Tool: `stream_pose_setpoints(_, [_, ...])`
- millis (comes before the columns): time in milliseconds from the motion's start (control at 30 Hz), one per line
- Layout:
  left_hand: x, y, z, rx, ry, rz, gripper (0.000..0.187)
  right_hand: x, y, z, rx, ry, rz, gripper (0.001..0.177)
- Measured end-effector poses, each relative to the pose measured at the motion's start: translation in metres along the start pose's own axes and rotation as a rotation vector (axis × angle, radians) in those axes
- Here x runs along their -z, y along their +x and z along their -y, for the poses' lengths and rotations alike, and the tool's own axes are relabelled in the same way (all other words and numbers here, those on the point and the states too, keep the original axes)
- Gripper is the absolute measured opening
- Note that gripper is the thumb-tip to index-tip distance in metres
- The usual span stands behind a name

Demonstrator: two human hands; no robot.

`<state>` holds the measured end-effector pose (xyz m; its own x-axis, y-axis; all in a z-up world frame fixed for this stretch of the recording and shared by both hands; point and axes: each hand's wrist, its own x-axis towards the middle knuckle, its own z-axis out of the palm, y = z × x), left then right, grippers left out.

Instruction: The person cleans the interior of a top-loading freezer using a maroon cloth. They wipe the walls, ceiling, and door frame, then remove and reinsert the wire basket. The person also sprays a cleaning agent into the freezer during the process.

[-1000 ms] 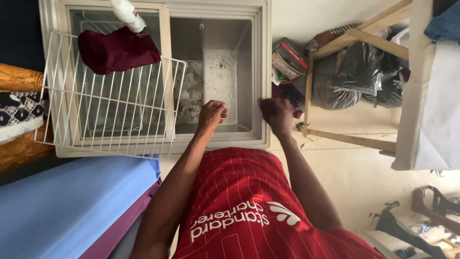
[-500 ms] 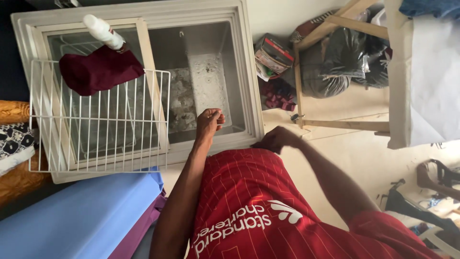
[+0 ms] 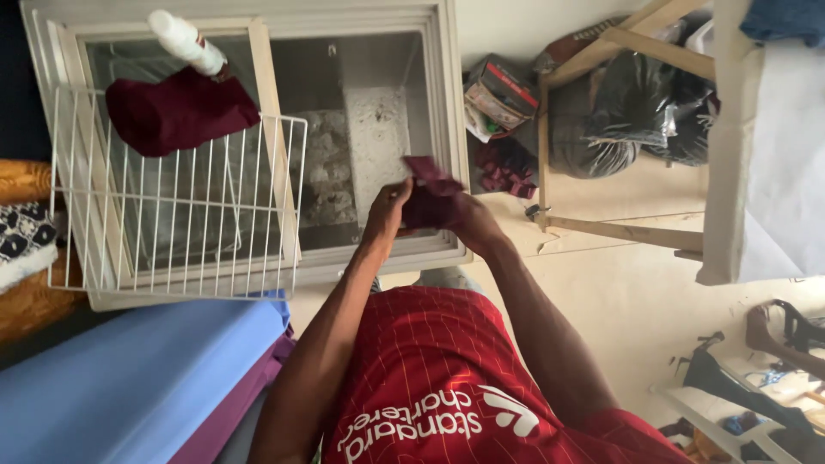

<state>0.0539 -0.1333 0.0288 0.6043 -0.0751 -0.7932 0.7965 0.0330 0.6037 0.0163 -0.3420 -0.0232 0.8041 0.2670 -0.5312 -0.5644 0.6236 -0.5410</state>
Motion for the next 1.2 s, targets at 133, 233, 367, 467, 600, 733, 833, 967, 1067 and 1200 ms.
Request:
stream_pose_setpoints(133, [0.001, 0.013, 0.007, -0.249, -0.143, 0.083, 0.045, -0.012, 0.026, -0.004, 0.208, -0.906, -0.051, 0.027])
stream_pose_setpoints(233, [0.005, 0.026, 0.016, -0.304, -0.128, -0.114, 0.041, -0.021, 0.038, 0.015, 0.311, -0.861, -0.073, 0.026])
stream_pose_setpoints(367, [0.020, 0.045, 0.027, -0.366, -0.269, -0.347, 0.039, -0.024, 0.059, 0.033, 0.333, -0.866, -0.290, 0.024])
stream_pose_setpoints(467, [0.030, 0.073, 0.034, -0.400, -0.240, -0.459, 0.041, -0.031, 0.077, 0.048, 0.348, -0.898, -0.281, 0.018])
stream_pose_setpoints(600, [0.047, 0.121, 0.049, -0.191, -0.203, -0.391, 0.034, -0.050, 0.119, 0.067, 0.412, -0.988, -0.235, 0.016])
stream_pose_setpoints(733, [0.062, 0.184, 0.057, -0.064, 0.031, -0.157, 0.039, -0.062, 0.189, 0.098, 0.485, -1.226, -0.145, 0.021])
stream_pose_setpoints(833, [0.065, 0.232, 0.065, -0.004, 0.178, -0.058, 0.045, -0.070, 0.261, 0.111, 0.671, -1.529, -0.057, 0.021])
stream_pose_setpoints(967, [0.053, 0.300, 0.080, 0.084, 0.438, -0.180, 0.076, -0.063, 0.325, 0.105, 0.675, -1.675, 0.034, 0.026])
stream_pose_setpoints(1067, [0.047, 0.347, 0.101, -0.084, 0.770, -0.377, 0.089, -0.046, 0.340, 0.097, 0.587, -1.914, 0.065, 0.037])
stream_pose_setpoints(1200, [0.042, 0.393, 0.138, -0.506, 1.017, -0.586, 0.088, -0.046, 0.328, 0.098, 0.098, -2.128, 0.100, 0.038])
